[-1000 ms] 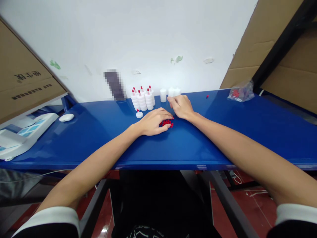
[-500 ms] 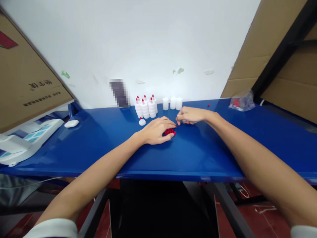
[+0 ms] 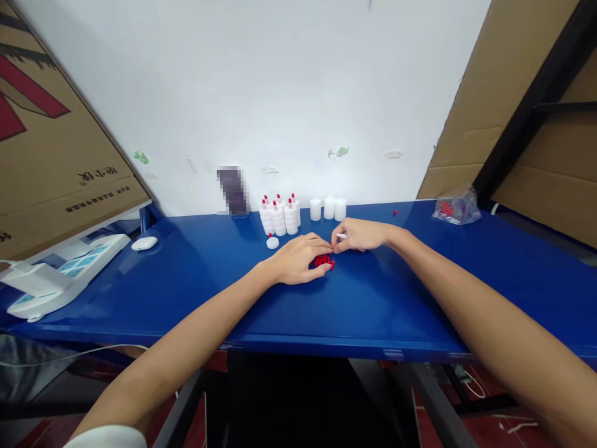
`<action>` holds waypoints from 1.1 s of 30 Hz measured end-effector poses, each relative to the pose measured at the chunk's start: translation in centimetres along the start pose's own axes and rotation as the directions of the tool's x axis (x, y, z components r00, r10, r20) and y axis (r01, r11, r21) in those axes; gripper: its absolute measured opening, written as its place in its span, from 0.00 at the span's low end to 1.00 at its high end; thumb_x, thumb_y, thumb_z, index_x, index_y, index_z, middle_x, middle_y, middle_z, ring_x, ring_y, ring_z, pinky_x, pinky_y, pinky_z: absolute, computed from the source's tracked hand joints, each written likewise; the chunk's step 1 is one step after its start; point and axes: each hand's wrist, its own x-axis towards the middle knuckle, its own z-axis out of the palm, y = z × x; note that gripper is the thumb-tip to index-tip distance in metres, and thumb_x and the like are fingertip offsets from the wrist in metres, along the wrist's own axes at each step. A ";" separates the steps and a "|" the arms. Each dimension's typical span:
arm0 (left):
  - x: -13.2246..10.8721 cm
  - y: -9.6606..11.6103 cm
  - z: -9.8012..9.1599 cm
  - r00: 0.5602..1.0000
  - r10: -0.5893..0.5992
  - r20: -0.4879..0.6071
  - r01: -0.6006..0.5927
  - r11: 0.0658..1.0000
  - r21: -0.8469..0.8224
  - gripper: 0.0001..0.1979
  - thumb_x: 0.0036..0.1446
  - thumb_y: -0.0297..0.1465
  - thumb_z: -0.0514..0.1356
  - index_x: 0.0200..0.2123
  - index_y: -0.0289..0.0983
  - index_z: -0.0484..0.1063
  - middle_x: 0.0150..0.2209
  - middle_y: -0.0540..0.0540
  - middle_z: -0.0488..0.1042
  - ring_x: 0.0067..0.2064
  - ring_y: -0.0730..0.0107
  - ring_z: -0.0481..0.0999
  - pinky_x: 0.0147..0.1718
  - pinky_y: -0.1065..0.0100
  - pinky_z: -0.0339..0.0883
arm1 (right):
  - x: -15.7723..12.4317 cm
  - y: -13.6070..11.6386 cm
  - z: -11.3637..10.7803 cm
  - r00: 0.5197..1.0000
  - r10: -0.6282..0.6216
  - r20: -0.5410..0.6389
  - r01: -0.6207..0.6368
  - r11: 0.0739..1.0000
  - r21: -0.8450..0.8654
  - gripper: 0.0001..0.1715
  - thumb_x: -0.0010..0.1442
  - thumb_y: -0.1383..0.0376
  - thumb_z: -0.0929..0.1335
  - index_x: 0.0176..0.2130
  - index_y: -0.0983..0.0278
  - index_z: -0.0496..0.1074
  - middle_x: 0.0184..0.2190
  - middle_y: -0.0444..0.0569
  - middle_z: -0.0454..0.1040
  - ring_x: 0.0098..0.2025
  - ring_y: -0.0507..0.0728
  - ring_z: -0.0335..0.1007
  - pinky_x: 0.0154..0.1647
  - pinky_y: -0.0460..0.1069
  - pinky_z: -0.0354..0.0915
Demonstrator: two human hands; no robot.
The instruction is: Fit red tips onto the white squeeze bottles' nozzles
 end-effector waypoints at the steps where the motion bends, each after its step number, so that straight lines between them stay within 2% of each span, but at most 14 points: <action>1: 0.0 0.0 0.0 1.000 -0.001 -0.002 0.001 1.000 0.002 0.23 0.71 0.41 0.54 0.54 0.32 0.79 0.57 0.39 0.79 0.58 0.53 0.74 0.59 0.55 0.69 | 0.0 0.0 0.0 1.000 0.000 -0.005 0.000 1.000 -0.002 0.14 0.53 0.55 0.72 0.36 0.61 0.80 0.19 0.41 0.67 0.21 0.53 0.60 0.24 0.49 0.55; 7: 0.0 -0.4 0.3 1.000 -0.004 -0.011 0.004 1.000 0.012 0.24 0.72 0.43 0.52 0.56 0.32 0.77 0.59 0.39 0.78 0.60 0.54 0.73 0.61 0.55 0.68 | 0.2 0.0 0.1 0.998 -0.048 -0.050 0.044 0.996 -0.083 0.10 0.52 0.59 0.69 0.32 0.62 0.78 0.22 0.41 0.69 0.24 0.52 0.59 0.28 0.50 0.56; 17: -0.5 -1.0 -0.1 0.999 -0.031 -0.010 0.031 0.999 0.016 0.25 0.74 0.42 0.49 0.55 0.32 0.77 0.58 0.39 0.78 0.59 0.55 0.73 0.61 0.56 0.67 | 0.5 0.1 0.2 0.978 -0.083 -0.190 0.050 0.984 -0.171 0.12 0.51 0.59 0.68 0.32 0.62 0.79 0.29 0.45 0.77 0.29 0.55 0.67 0.36 0.51 0.62; 20: -0.8 -1.3 -0.5 0.999 -0.048 -0.009 0.048 0.999 0.008 0.24 0.75 0.41 0.47 0.55 0.32 0.77 0.57 0.39 0.79 0.58 0.56 0.74 0.61 0.56 0.67 | 0.5 -0.3 0.3 0.959 -0.103 -0.265 0.083 0.993 -0.087 0.11 0.51 0.58 0.69 0.31 0.62 0.78 0.28 0.45 0.76 0.29 0.54 0.66 0.35 0.51 0.62; 24: -1.2 -1.9 -1.0 0.997 -0.074 -0.014 0.074 0.997 0.001 0.22 0.74 0.38 0.48 0.51 0.32 0.79 0.54 0.39 0.81 0.57 0.56 0.75 0.60 0.56 0.67 | 0.5 -1.0 0.5 0.947 -0.054 -0.316 0.088 0.992 0.092 0.12 0.51 0.57 0.70 0.33 0.62 0.75 0.25 0.42 0.72 0.25 0.52 0.62 0.29 0.50 0.59; 27: -1.4 -2.3 -1.2 0.997 -0.077 -0.026 0.077 0.997 -0.013 0.21 0.74 0.37 0.50 0.48 0.33 0.80 0.52 0.41 0.81 0.55 0.57 0.76 0.59 0.55 0.68 | 0.6 -1.2 0.8 0.937 -0.063 -0.342 0.107 0.988 0.109 0.11 0.51 0.57 0.71 0.32 0.62 0.75 0.24 0.42 0.71 0.24 0.51 0.61 0.28 0.49 0.59; 33: -1.7 -2.6 -1.3 0.994 -0.104 -0.036 0.106 0.993 0.044 0.23 0.75 0.35 0.45 0.43 0.32 0.79 0.46 0.41 0.82 0.50 0.57 0.76 0.53 0.56 0.70 | 1.0 -2.2 2.3 0.945 -0.055 -0.322 0.137 0.961 0.239 0.13 0.55 0.55 0.71 0.34 0.62 0.74 0.22 0.41 0.67 0.21 0.51 0.63 0.26 0.49 0.61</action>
